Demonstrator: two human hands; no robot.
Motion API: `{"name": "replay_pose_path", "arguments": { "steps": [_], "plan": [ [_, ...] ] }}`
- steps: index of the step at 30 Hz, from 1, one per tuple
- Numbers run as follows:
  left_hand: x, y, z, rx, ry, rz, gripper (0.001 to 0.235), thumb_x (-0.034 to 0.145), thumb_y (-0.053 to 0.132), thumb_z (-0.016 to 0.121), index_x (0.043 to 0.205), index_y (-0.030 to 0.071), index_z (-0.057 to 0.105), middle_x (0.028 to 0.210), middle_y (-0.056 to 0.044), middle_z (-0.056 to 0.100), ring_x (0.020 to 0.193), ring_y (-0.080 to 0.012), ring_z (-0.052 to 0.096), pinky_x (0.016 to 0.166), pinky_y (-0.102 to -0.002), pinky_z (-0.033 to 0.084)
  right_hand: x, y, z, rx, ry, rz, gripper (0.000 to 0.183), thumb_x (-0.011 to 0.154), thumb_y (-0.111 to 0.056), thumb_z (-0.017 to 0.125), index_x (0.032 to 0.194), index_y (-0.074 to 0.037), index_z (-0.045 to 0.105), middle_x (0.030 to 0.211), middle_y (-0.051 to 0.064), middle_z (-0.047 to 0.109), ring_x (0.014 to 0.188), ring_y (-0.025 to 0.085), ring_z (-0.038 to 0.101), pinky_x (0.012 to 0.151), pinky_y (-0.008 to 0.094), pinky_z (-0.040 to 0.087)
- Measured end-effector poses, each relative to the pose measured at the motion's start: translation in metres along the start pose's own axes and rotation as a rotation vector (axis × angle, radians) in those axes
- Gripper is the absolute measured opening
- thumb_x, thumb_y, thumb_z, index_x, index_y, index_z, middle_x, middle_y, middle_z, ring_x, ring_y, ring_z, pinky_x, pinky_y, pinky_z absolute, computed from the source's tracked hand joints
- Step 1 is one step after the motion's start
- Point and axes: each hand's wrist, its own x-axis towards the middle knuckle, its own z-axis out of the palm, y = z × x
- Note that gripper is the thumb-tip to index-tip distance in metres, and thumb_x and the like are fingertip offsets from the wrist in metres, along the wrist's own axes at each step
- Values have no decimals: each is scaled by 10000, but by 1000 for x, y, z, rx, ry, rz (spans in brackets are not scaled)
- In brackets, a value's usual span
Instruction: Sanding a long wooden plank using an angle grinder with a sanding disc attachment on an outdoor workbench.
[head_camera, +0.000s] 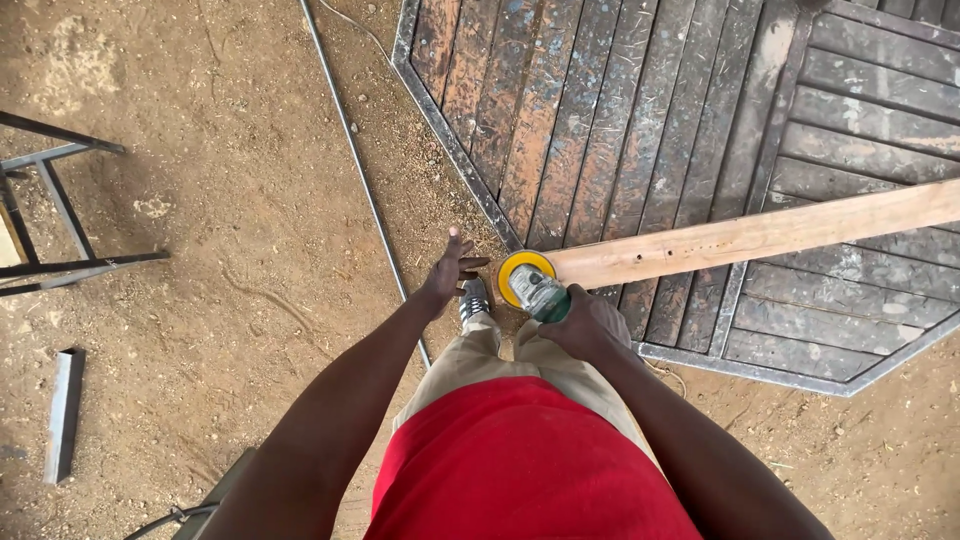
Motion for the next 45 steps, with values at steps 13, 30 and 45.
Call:
{"name": "replay_pose_path", "arguments": {
  "steps": [13, 30, 45],
  "plan": [
    [1, 3, 1, -41, 4, -19, 1200, 856, 949, 108, 1640, 41, 95, 1492, -178, 569, 1479, -542, 299, 1189, -729, 132, -3, -16, 3, -7, -9, 29, 821, 676, -644, 771, 1318, -154, 621, 1167, 184, 733, 1152, 394, 689, 897, 474, 557],
    [-4, 7, 3, -59, 8, -28, 1195, 863, 930, 88, 1643, 25, 56, 1483, -174, 576, 1478, -529, 311, 1200, -711, 140, 9, -1, -2, 125, 96, 59, 800, 703, -585, 768, 1306, -78, 626, 1158, 233, 724, 1146, 427, 684, 897, 496, 541],
    [24, -1, -5, 23, 44, -9, 1199, 872, 939, 96, 1637, 17, 135, 1381, -157, 664, 1425, -513, 410, 1147, -617, 264, -4, 10, 21, 58, 1, 82, 856, 700, -656, 753, 1418, -238, 545, 1268, 143, 709, 1230, 357, 652, 973, 456, 535]
  ]
}}
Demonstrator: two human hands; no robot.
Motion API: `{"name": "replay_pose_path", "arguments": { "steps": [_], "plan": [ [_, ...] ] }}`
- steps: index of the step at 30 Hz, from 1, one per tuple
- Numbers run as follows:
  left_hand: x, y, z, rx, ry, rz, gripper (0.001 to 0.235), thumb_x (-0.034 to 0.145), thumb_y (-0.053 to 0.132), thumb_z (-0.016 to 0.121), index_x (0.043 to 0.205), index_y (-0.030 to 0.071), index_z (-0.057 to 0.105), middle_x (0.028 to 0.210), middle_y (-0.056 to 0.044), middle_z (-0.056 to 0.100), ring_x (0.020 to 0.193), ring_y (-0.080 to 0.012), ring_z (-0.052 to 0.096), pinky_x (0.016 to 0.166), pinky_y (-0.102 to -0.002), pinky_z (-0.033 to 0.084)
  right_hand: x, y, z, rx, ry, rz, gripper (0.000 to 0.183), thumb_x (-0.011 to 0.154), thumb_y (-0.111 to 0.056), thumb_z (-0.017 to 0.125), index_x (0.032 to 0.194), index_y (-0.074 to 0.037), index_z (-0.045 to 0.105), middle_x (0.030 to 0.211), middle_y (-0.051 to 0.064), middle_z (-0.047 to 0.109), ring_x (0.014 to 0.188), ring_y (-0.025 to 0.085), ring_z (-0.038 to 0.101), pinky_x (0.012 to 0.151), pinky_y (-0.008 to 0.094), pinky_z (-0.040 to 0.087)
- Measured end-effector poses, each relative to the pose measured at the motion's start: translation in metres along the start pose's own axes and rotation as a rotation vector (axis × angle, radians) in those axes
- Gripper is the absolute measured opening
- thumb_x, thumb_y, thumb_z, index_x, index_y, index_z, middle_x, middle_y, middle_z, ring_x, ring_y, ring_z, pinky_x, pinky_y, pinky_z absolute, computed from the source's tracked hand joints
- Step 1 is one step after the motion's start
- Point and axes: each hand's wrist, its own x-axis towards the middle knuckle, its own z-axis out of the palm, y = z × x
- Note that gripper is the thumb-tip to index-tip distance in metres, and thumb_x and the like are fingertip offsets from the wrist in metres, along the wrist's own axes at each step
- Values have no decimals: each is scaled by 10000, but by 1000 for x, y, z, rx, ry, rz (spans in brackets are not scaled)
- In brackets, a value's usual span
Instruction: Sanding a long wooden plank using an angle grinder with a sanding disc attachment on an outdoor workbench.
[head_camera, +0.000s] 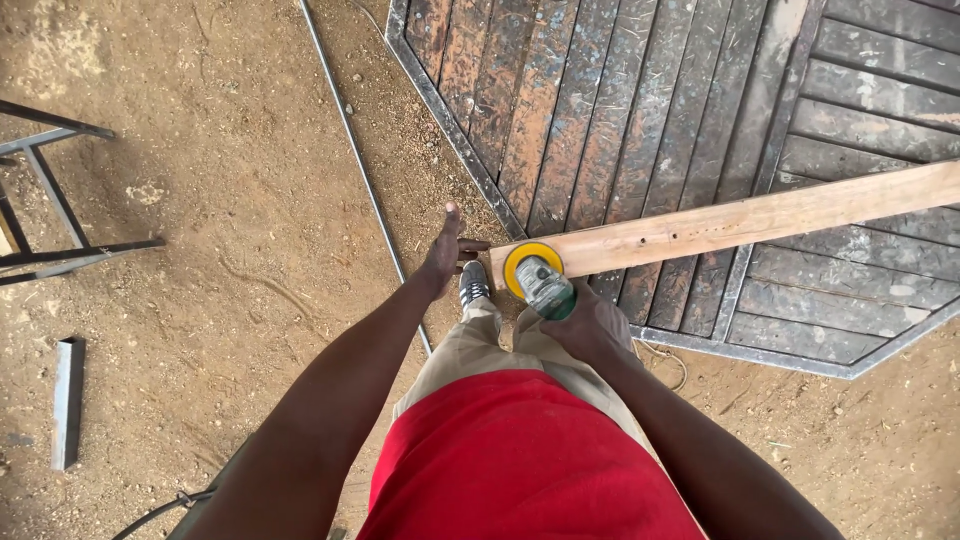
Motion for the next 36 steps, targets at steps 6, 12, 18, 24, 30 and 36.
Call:
{"name": "replay_pose_path", "arguments": {
  "steps": [6, 12, 18, 24, 30, 36],
  "plan": [
    [-27, 16, 12, 0, 7, 2, 1176, 879, 919, 113, 1633, 17, 139, 1437, -181, 618, 1432, -542, 380, 1154, -616, 269, -15, 3, 4, 159, 41, 14, 839, 672, -524, 856, 1387, -161, 609, 1215, 208, 713, 1195, 429, 661, 978, 470, 531],
    [-2, -3, 3, 19, 12, -3, 1137, 902, 906, 155, 1639, 39, 142, 1365, -151, 674, 1395, -540, 430, 1131, -600, 263, -21, 48, -1, 309, 174, 97, 747, 704, -455, 864, 1319, -92, 645, 1148, 271, 711, 1165, 507, 640, 955, 526, 511],
    [15, -10, -1, 44, 15, 10, 1164, 894, 919, 153, 1639, 25, 146, 1372, -172, 665, 1391, -540, 437, 1120, -598, 261, -12, 34, 25, 89, 47, 103, 831, 614, -595, 836, 1311, -201, 613, 1189, 171, 729, 1192, 390, 672, 978, 503, 547],
    [-29, 27, 14, 79, 24, 8, 1158, 891, 910, 174, 1632, 19, 171, 1372, -196, 660, 1390, -542, 442, 1102, -573, 289, -22, 26, 15, 140, 11, 112, 761, 644, -540, 827, 1290, -184, 639, 1185, 181, 727, 1205, 396, 663, 985, 513, 536],
    [-19, 13, 17, 162, 96, 65, 1018, 945, 861, 261, 1570, 63, 351, 1272, -152, 726, 1260, -473, 598, 970, -472, 398, 11, 94, 16, 353, 216, 209, 785, 583, -562, 915, 1207, -150, 676, 1126, 194, 732, 1161, 418, 666, 927, 520, 532],
    [32, -19, 5, 538, 254, 186, 720, 1011, 759, 315, 1259, 188, 677, 1121, -47, 779, 1101, -289, 722, 1008, -427, 488, -25, 32, -5, 249, 73, 156, 773, 617, -537, 868, 1270, -182, 654, 1202, 156, 734, 1219, 370, 658, 1018, 486, 534]
  ]
}}
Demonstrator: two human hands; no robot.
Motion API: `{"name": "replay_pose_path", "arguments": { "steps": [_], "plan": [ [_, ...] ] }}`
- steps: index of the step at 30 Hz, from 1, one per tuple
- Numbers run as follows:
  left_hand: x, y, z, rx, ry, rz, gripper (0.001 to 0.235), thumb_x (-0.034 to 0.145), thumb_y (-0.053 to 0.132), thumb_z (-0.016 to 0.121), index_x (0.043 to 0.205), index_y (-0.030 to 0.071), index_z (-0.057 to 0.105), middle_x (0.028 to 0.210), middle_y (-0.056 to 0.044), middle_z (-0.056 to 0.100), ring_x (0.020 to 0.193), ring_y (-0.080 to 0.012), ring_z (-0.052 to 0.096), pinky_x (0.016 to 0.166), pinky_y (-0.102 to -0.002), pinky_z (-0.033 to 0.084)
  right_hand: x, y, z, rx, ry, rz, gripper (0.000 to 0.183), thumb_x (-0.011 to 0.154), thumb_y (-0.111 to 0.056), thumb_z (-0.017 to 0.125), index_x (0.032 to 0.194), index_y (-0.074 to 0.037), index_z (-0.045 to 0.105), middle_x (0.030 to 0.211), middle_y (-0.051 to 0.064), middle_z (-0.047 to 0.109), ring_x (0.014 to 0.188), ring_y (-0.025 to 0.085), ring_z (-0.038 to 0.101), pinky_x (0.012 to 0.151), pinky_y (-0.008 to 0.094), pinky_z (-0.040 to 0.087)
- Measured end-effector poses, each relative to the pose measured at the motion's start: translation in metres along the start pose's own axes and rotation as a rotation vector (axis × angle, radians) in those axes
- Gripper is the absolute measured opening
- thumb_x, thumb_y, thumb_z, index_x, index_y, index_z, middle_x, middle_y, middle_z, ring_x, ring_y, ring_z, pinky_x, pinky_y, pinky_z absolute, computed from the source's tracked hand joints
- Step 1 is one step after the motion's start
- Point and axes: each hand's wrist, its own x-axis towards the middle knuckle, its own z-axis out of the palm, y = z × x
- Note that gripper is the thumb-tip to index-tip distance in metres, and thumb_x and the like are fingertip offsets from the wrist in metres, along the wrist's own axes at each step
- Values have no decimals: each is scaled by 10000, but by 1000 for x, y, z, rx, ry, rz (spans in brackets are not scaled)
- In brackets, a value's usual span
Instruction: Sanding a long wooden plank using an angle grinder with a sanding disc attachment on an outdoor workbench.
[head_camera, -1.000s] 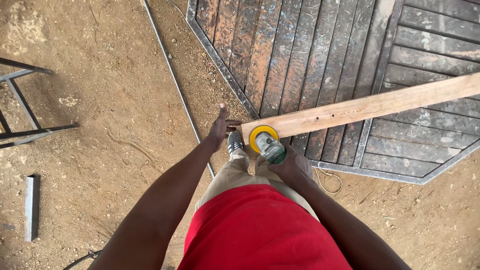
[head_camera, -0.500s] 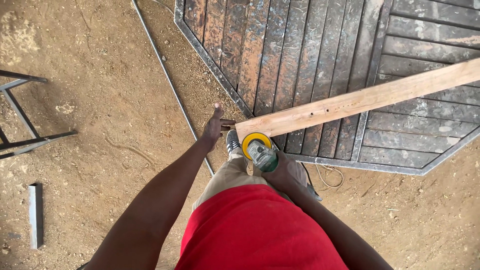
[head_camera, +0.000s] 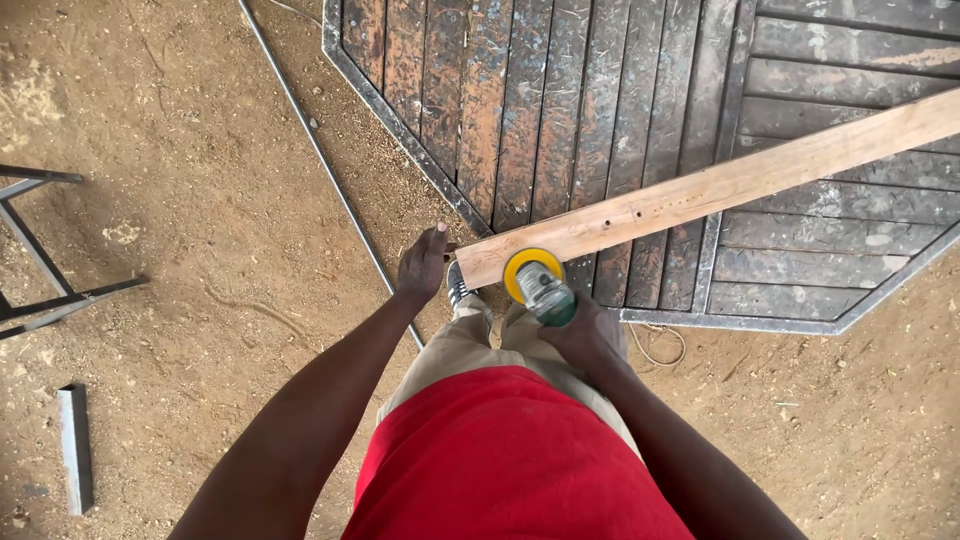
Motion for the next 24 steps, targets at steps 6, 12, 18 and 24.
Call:
{"name": "replay_pose_path", "arguments": {
  "steps": [6, 12, 18, 24],
  "plan": [
    [-48, 11, -1, 264, -34, 116, 393, 964, 526, 615, 1305, 345, 690, 1249, 27, 733, 1091, -196, 724, 985, -378, 528, 7, 13, -23, 112, 105, 39, 777, 614, -521, 877, 1256, -138, 665, 1170, 207, 734, 1191, 412, 656, 972, 547, 530],
    [-58, 26, -3, 323, -16, 211, 437, 933, 246, 672, 1370, 220, 670, 1287, -92, 722, 1102, -320, 719, 986, -465, 553, 80, 117, -24, 156, 269, 110, 685, 599, -525, 911, 1132, -157, 690, 1033, 155, 749, 1074, 381, 701, 864, 492, 545],
    [-60, 26, -5, 352, -31, 185, 433, 961, 260, 666, 1394, 266, 654, 1320, -75, 702, 1117, -305, 711, 983, -442, 556, 10, 31, -21, 40, 67, 49, 732, 651, -508, 869, 1250, -150, 650, 1175, 189, 737, 1203, 399, 660, 1018, 522, 528],
    [-57, 22, -2, 365, -9, 209, 456, 942, 269, 689, 1396, 260, 654, 1309, -103, 706, 1099, -350, 710, 969, -488, 571, -2, 10, -45, 58, 37, 95, 798, 671, -526, 854, 1311, -105, 631, 1220, 219, 722, 1208, 405, 659, 1035, 499, 525]
  ]
}}
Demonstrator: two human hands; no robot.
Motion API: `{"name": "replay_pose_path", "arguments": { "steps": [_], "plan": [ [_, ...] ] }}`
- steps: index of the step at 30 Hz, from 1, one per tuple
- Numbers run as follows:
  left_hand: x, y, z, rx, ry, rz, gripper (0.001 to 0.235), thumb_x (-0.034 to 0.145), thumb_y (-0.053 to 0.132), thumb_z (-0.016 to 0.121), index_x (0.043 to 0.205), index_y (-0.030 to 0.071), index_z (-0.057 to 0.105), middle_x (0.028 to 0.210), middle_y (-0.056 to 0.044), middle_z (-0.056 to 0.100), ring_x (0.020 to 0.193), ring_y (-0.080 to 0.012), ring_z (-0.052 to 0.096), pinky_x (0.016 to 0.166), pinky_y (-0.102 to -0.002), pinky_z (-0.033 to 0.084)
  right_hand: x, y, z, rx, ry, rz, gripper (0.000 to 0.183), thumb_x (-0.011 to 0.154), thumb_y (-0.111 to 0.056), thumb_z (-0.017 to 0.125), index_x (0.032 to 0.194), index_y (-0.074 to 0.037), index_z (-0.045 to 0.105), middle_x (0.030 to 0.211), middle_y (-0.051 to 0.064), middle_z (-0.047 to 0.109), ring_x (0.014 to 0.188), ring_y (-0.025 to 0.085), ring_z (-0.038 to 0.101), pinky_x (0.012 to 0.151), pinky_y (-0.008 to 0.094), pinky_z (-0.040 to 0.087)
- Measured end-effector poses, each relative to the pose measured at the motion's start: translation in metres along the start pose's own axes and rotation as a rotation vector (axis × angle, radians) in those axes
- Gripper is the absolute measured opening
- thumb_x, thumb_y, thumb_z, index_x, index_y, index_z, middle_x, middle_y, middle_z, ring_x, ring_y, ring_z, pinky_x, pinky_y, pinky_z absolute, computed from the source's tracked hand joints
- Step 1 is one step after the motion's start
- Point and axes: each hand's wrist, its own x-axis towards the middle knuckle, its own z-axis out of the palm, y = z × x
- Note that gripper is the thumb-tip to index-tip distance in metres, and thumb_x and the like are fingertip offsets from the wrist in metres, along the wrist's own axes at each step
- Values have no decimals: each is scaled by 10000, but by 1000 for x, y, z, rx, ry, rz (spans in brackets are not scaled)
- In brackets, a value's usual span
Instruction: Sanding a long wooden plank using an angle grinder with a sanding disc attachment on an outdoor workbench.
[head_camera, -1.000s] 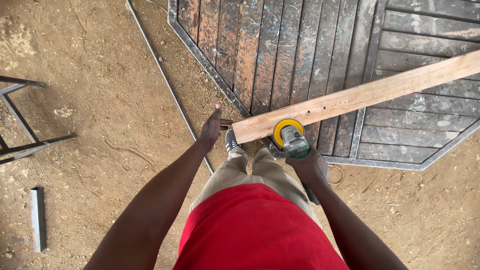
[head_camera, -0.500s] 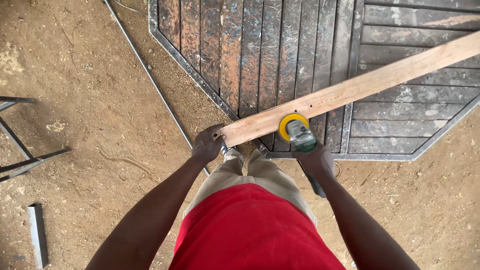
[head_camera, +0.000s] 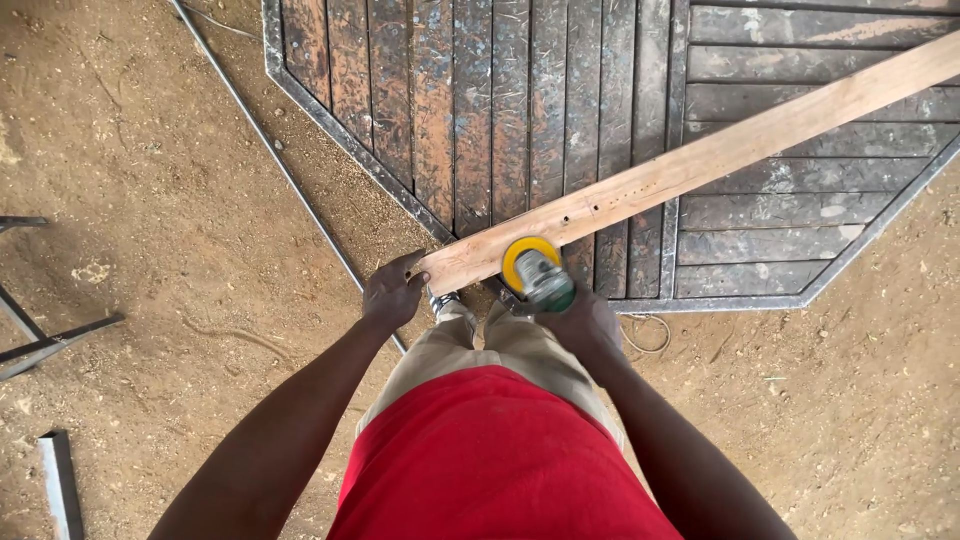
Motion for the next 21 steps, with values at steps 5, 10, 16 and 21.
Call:
{"name": "replay_pose_path", "arguments": {
  "steps": [5, 10, 16, 21],
  "plan": [
    [-4, 8, -3, 33, -19, -30, 459, 951, 256, 655, 1410, 242, 640, 1322, -102, 703, 1106, -337, 715, 981, -482, 567, 109, 95, 1, 249, 230, 42, 692, 616, -475, 939, 1101, -47, 693, 1010, 229, 736, 1034, 416, 709, 887, 505, 530],
    [-6, 8, 0, 28, -9, -59, 465, 964, 254, 636, 1428, 242, 624, 1342, -108, 690, 1113, -328, 715, 989, -470, 567, 101, 69, -16, 229, 290, 58, 647, 649, -519, 905, 1092, -95, 700, 1004, 187, 738, 1026, 382, 713, 847, 495, 522],
    [-5, 2, 4, 23, 13, 28, 480, 959, 263, 641, 1437, 232, 611, 1349, -127, 684, 1105, -365, 709, 987, -511, 559, 28, -14, 13, -76, -51, -123, 722, 681, -499, 810, 1306, -185, 630, 1249, 143, 719, 1248, 348, 641, 1066, 483, 509],
    [-2, -1, 4, 76, -46, -28, 538, 942, 265, 627, 1477, 262, 570, 1413, -68, 650, 1168, -327, 688, 1036, -475, 537, 59, 3, 9, -18, 7, -135, 796, 694, -555, 827, 1323, -109, 630, 1213, 218, 715, 1207, 412, 651, 1011, 541, 521]
  ]
}}
